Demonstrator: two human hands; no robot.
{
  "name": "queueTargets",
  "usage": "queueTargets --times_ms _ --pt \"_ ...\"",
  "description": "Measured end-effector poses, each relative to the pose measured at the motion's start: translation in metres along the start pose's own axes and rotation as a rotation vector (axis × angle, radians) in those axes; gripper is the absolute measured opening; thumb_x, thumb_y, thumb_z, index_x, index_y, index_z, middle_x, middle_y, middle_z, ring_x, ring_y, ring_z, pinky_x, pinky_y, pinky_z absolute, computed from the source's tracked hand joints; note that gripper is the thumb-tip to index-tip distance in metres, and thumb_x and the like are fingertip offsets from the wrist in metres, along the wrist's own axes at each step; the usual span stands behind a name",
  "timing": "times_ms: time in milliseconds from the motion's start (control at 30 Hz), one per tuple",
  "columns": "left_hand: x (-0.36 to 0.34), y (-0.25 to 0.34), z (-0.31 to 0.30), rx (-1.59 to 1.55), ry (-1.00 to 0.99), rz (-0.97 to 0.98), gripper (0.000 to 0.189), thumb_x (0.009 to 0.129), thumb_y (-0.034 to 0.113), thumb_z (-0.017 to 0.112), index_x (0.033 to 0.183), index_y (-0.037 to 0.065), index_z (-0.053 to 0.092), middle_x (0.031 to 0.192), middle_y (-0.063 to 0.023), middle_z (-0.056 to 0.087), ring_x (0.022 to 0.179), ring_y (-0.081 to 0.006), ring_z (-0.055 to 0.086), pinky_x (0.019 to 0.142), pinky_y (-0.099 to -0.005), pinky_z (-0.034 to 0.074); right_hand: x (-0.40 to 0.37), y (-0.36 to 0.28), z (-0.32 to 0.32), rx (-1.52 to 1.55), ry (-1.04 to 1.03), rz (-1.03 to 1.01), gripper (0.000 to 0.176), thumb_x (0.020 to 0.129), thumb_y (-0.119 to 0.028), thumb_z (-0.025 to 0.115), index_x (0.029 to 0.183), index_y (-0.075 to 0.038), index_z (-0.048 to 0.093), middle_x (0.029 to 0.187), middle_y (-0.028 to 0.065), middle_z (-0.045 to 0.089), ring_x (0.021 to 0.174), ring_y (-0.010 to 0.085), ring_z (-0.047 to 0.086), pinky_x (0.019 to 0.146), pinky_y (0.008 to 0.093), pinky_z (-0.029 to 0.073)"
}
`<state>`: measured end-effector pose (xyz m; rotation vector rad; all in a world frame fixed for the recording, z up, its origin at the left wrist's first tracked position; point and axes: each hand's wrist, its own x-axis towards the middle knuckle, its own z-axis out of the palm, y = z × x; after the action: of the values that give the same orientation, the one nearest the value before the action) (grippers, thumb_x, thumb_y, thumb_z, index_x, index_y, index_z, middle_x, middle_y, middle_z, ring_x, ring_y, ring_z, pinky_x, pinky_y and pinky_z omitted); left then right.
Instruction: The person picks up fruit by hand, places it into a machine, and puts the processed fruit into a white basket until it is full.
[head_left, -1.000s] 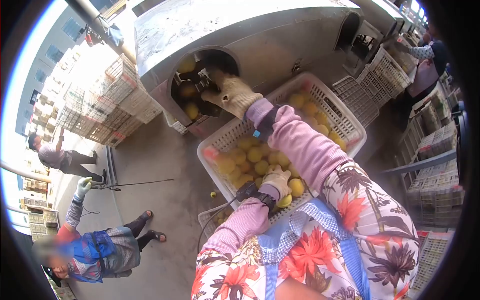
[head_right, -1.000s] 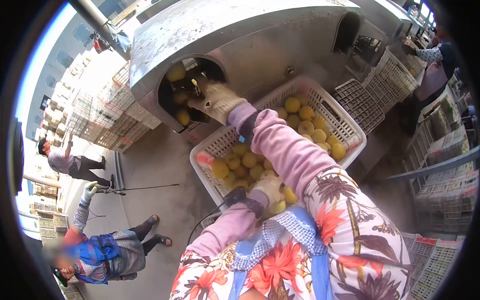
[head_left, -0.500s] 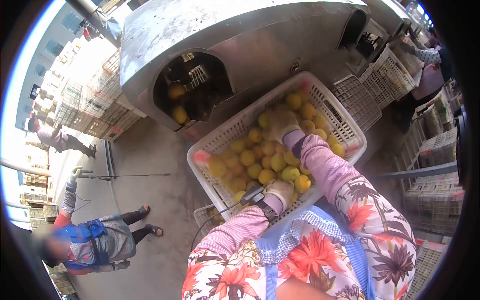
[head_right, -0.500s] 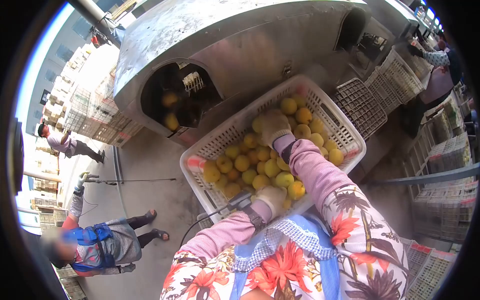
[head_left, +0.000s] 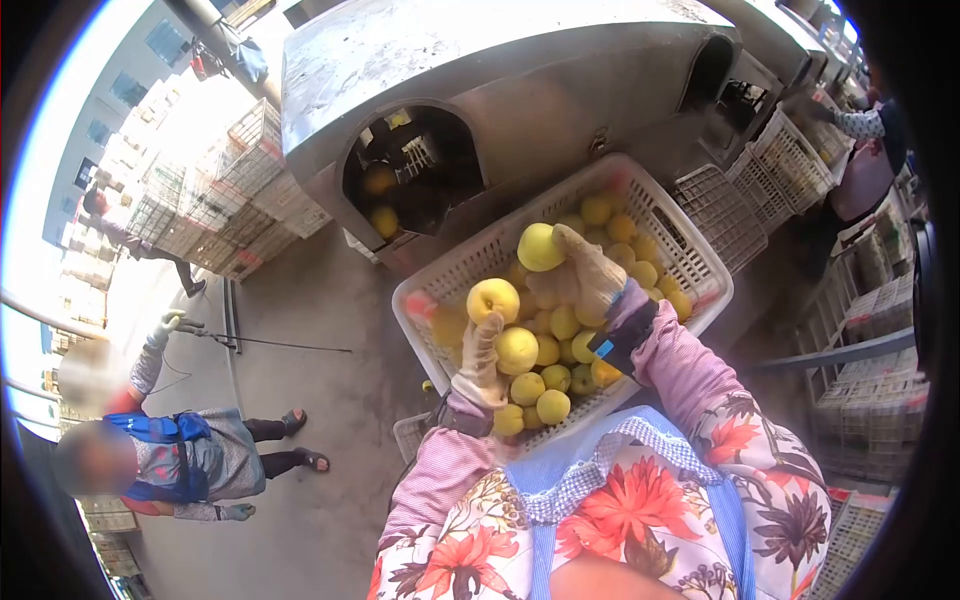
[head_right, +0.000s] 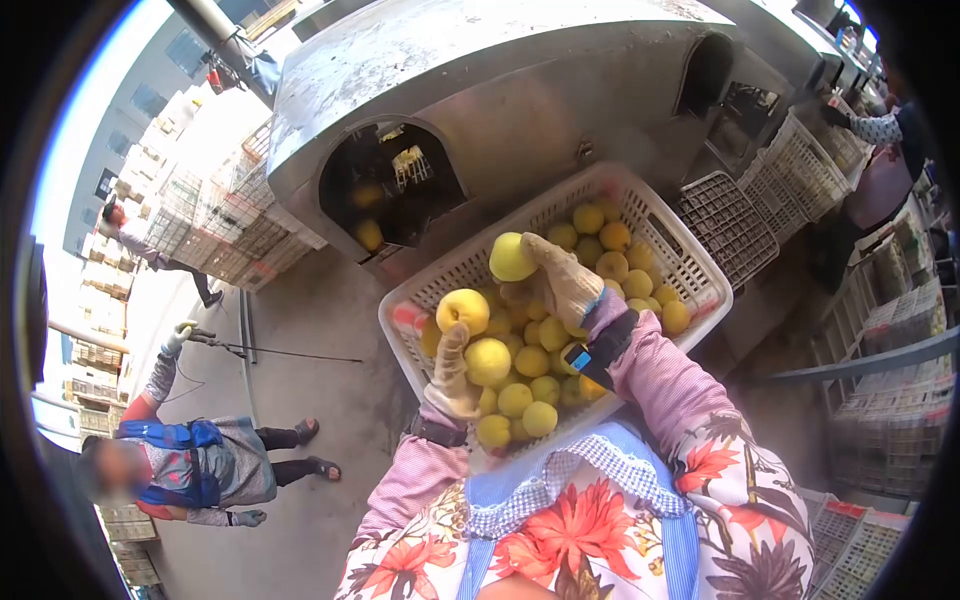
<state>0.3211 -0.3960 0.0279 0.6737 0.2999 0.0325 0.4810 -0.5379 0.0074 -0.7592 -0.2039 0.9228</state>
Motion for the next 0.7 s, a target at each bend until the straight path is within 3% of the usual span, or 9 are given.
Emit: queueTargets --times_ms 100,233,333,400,467,533,567,600,700 --pt "-0.006 0.029 0.005 0.017 0.069 0.198 0.063 0.086 0.047 0.074 0.133 0.011 0.051 0.123 -0.0096 0.061 0.109 -0.0252 0.064 0.093 -0.0421 0.057 0.007 0.018 0.054 -0.216 0.035 -0.113 0.054 0.092 -0.037 0.067 0.131 -0.001 0.054 0.116 0.0146 0.066 0.101 0.0272 0.065 0.088 0.0373 0.054" --pt "-0.003 0.036 -0.02 0.002 0.157 0.276 0.065 0.086 0.049 0.073 0.134 0.011 0.051 0.122 -0.0098 0.062 0.11 -0.0263 0.063 0.095 -0.0417 0.056 0.014 0.02 0.094 -1.128 0.193 -0.136 0.067 0.078 -0.033 0.081 0.13 -0.001 0.054 0.116 0.022 0.066 0.108 0.0312 0.065 0.094 0.0392 0.052" --pt "-0.004 0.054 -0.049 0.007 0.146 0.254 0.066 0.086 0.05 0.072 0.134 0.009 0.052 0.12 -0.0113 0.063 0.109 -0.0274 0.064 0.093 -0.0422 0.057 0.035 0.022 0.104 -1.107 0.088 -0.124 0.067 0.077 -0.033 0.081 0.129 -0.001 0.054 0.117 0.022 0.066 0.109 0.0326 0.065 0.093 0.0392 0.052" --pt "0.005 0.064 -0.076 0.037 0.18 0.307 0.067 0.086 0.05 0.072 0.134 0.007 0.052 0.12 -0.0125 0.064 0.108 -0.0279 0.065 0.091 -0.043 0.058 0.06 0.019 0.123 -1.292 0.237 -0.277 0.065 0.077 -0.035 0.08 0.128 -0.003 0.055 0.112 0.0201 0.067 0.105 0.0347 0.065 0.097 0.0419 0.049" --pt "-0.001 0.072 -0.081 0.087 0.216 0.342 0.066 0.086 0.047 0.074 0.132 0.005 0.051 0.118 -0.013 0.065 0.106 -0.0266 0.067 0.084 -0.0416 0.061 0.086 0.022 0.139 -1.535 0.463 -0.482 0.064 0.078 -0.036 0.078 0.129 -0.004 0.055 0.111 0.019 0.067 0.104 0.0347 0.065 0.1 0.0452 0.046" --pt "0.004 0.074 -0.1 0.211 0.255 0.409 0.064 0.087 0.044 0.075 0.132 0.005 0.051 0.117 -0.0126 0.066 0.104 -0.0255 0.068 0.082 -0.04 0.061 0.137 0.033 0.125 -1.812 0.514 -0.648 0.067 0.082 -0.041 0.073 0.13 -0.002 0.051 0.114 0.0205 0.065 0.11 0.0353 0.061 0.102 0.0458 0.043" --pt "0.0 0.078 -0.097 0.275 0.268 0.42 0.058 0.087 0.034 0.079 0.13 0.005 0.053 0.114 -0.0109 0.067 0.102 -0.0236 0.068 0.08 -0.0373 0.061 0.157 0.04 0.12 -1.948 0.528 -0.726 0.068 0.084 -0.044 0.071 0.131 0.0 0.049 0.115 0.0212 0.064 0.112 0.0356 0.058 0.102 0.046 0.041" --pt "0.0 0.081 -0.094 0.286 0.331 0.419 0.055 0.082 0.018 0.084 0.129 0.005 0.058 0.113 -0.0025 0.063 0.098 -0.0144 0.064 0.087 -0.0294 0.055 0.166 0.044 0.119 -1.986 0.532 -0.811 0.069 0.084 -0.045 0.07 0.131 0.0 0.048 0.114 0.0219 0.065 0.111 0.0359 0.059 0.101 0.0462 0.043" --pt "0.003 0.079 -0.095 0.448 0.375 0.565 0.058 0.08 0.013 0.086 0.13 0.004 0.057 0.116 -0.0024 0.064 0.103 -0.0132 0.063 0.09 -0.029 0.053 0.203 0.043 0.118 -2.039 0.547 -0.991 0.07 0.086 -0.046 0.068 0.133 0.001 0.047 0.111 0.0241 0.065 0.108 0.0374 0.062 0.095 0.0468 0.047"
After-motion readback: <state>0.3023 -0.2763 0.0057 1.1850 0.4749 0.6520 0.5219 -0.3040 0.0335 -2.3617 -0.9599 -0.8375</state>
